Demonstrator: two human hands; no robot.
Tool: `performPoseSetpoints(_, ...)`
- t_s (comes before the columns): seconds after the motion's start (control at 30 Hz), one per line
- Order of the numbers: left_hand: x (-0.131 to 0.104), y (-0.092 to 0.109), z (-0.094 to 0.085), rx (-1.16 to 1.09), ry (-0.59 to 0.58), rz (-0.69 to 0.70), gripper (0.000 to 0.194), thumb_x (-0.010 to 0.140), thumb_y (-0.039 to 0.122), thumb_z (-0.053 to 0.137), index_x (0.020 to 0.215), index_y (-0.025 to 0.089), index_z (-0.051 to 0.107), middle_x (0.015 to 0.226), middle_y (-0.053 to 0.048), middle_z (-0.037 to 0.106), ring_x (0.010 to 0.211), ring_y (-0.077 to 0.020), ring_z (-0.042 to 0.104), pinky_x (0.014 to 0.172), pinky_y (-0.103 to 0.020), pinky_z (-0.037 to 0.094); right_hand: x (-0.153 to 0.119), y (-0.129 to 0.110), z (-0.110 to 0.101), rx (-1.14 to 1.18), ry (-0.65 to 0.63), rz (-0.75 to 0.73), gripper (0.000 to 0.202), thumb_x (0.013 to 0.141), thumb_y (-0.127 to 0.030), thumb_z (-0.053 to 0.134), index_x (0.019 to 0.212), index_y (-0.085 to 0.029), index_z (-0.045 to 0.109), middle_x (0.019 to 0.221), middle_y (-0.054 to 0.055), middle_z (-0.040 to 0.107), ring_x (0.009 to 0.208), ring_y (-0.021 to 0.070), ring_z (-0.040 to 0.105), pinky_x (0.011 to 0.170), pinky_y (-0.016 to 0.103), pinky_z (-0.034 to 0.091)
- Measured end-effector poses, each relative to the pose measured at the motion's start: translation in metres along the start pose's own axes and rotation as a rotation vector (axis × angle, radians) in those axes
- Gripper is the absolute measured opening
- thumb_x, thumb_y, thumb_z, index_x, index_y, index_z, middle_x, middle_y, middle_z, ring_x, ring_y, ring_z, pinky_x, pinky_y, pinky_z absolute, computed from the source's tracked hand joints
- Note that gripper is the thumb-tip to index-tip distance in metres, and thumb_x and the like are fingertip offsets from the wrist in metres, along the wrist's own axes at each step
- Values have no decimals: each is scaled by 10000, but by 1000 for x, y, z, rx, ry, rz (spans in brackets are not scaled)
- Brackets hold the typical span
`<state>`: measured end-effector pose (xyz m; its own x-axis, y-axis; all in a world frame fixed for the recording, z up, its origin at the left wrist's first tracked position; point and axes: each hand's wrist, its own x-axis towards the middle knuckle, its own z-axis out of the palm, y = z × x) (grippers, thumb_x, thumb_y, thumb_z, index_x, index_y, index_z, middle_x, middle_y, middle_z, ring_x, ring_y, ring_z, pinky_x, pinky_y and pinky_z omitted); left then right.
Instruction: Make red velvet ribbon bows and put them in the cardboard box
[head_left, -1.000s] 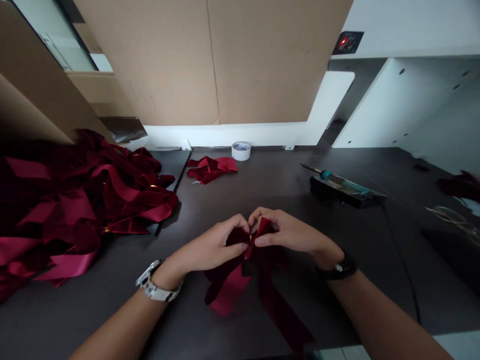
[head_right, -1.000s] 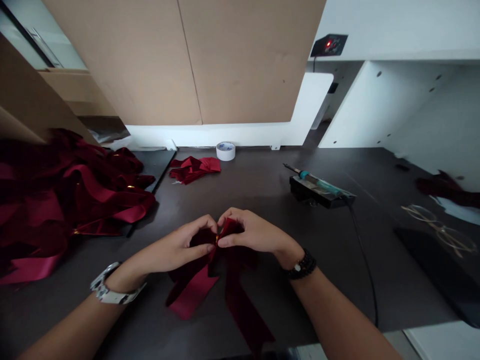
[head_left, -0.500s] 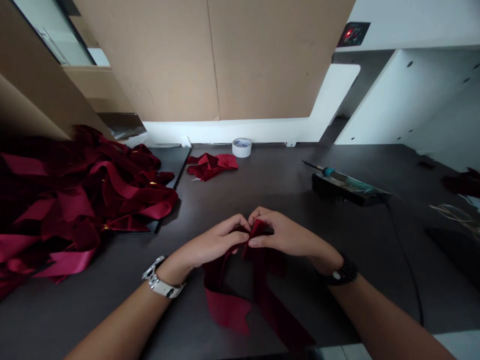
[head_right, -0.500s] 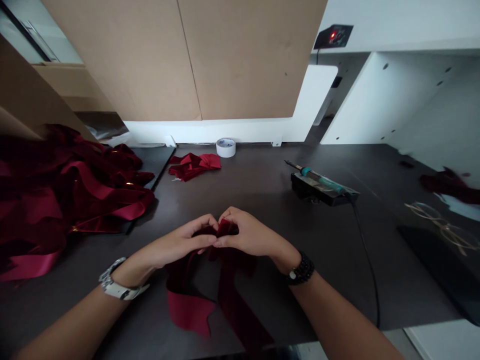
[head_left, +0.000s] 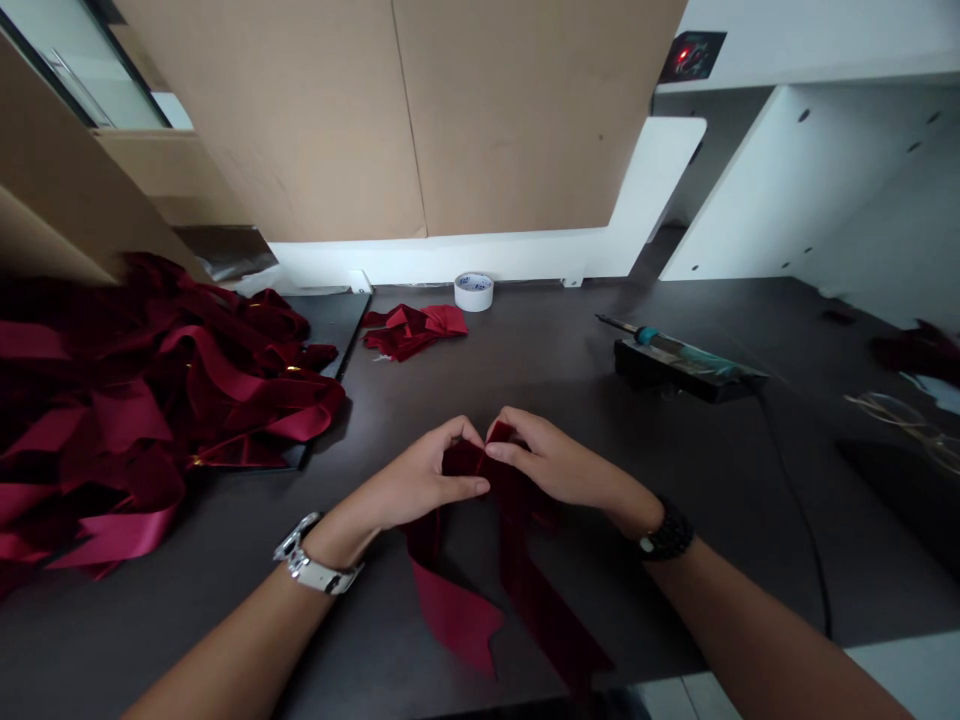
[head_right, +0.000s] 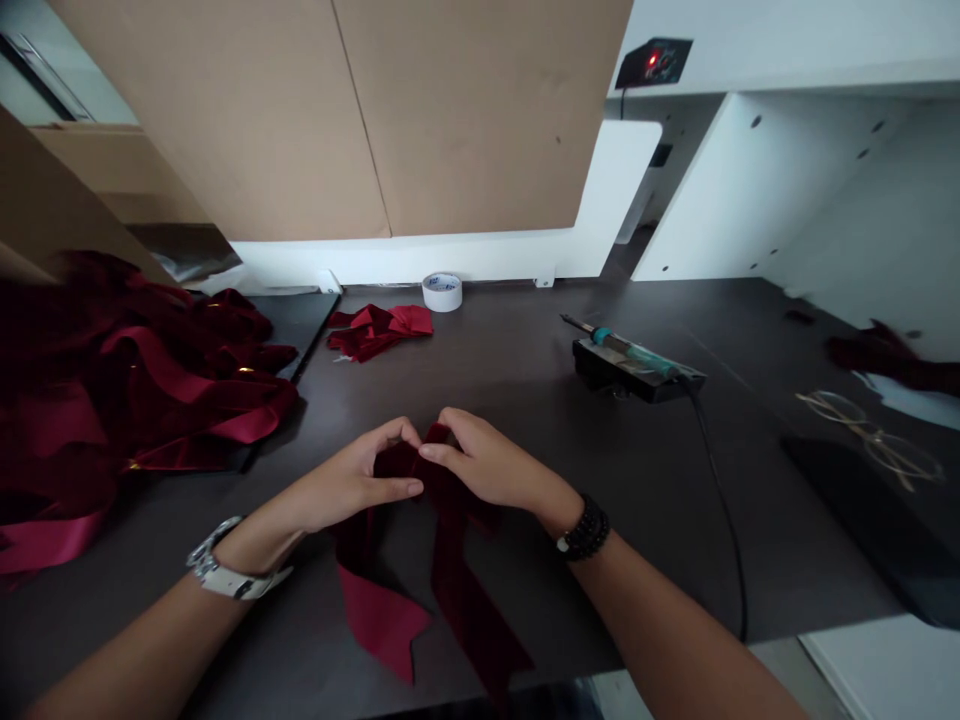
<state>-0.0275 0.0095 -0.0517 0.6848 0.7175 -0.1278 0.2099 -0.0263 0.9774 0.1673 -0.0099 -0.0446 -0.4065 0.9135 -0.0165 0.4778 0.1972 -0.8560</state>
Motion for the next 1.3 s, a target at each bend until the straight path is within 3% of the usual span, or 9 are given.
performPoseSetpoints(0.13, 0, -1, 0, -60, -5, 1, 253, 749, 206, 678, 878, 187, 460, 851, 15, 604, 824, -145, 581, 780, -296, 453, -2, -1, 6, 65, 20, -42, 202, 924, -355, 420, 821, -185, 455, 819, 16, 517, 749, 143, 489, 680, 282, 398)
performPoseSetpoints(0.27, -1, -2, 2, -45, -44, 15, 254, 778, 235, 643, 891, 201, 418, 844, -4, 643, 813, -170, 625, 760, -325, 479, -1, 1, 11, 225, 15, 17, 222, 917, -386, 429, 793, -204, 403, 760, -13, 490, 645, 117, 509, 580, 253, 420)
performPoseSetpoints(0.43, -2, -2, 6, 305, 147, 90, 274, 741, 237, 658, 906, 205, 442, 805, 26, 588, 742, -144, 569, 687, -281, 449, 2, 7, 18, 392, -7, 137, 217, 902, -393, 456, 806, -215, 376, 720, -48, 469, 472, 84, 521, 408, 222, 429)
performPoseSetpoints(0.63, 0, -5, 18, 448, 284, 178, 288, 707, 175, 605, 906, 219, 402, 626, 87, 511, 522, -87, 490, 519, -201, 384, 4, 5, 18, 416, 51, 181, 196, 890, -317, 477, 761, -203, 385, 675, -66, 440, 409, 47, 480, 340, 172, 380)
performPoseSetpoints(0.83, -4, -11, 19, 751, 396, 413, 309, 724, 136, 579, 992, 193, 438, 723, 32, 605, 554, -103, 592, 522, -199, 447, 4, 1, 17, 512, 18, 215, 244, 890, -379, 511, 756, -202, 408, 568, -89, 442, 356, 47, 453, 322, 159, 357)
performPoseSetpoints(1.0, -8, -5, 10, 1130, 395, 730, 221, 837, 179, 537, 1057, 170, 520, 856, -43, 647, 672, -137, 636, 565, -227, 516, 3, -2, 15, 638, -59, 314, 296, 850, -442, 583, 760, -190, 458, 503, -86, 458, 342, 43, 419, 317, 149, 331)
performPoseSetpoints(1.1, -11, 2, 9, 1240, 341, 873, 175, 890, 173, 508, 1056, 161, 563, 951, -79, 674, 778, -156, 654, 648, -250, 548, 1, -2, 13, 684, -141, 343, 327, 818, -470, 615, 749, -176, 488, 493, -91, 435, 337, 33, 374, 325, 153, 333)
performPoseSetpoints(1.23, -13, 6, 11, 1216, 216, 834, 152, 903, 158, 487, 993, 134, 607, 940, -104, 698, 804, -180, 656, 698, -282, 547, 1, 2, 10, 577, -176, 356, 275, 865, -444, 548, 795, -181, 511, 539, -74, 470, 348, 46, 379, 350, 181, 331)
performPoseSetpoints(1.3, -12, 5, 13, 1138, 203, 748, 161, 901, 160, 474, 963, 135, 621, 903, -101, 697, 798, -184, 650, 706, -289, 535, 1, 4, 7, 402, -8, 240, 211, 897, -388, 507, 857, -183, 537, 637, -32, 552, 455, 80, 494, 448, 215, 416)
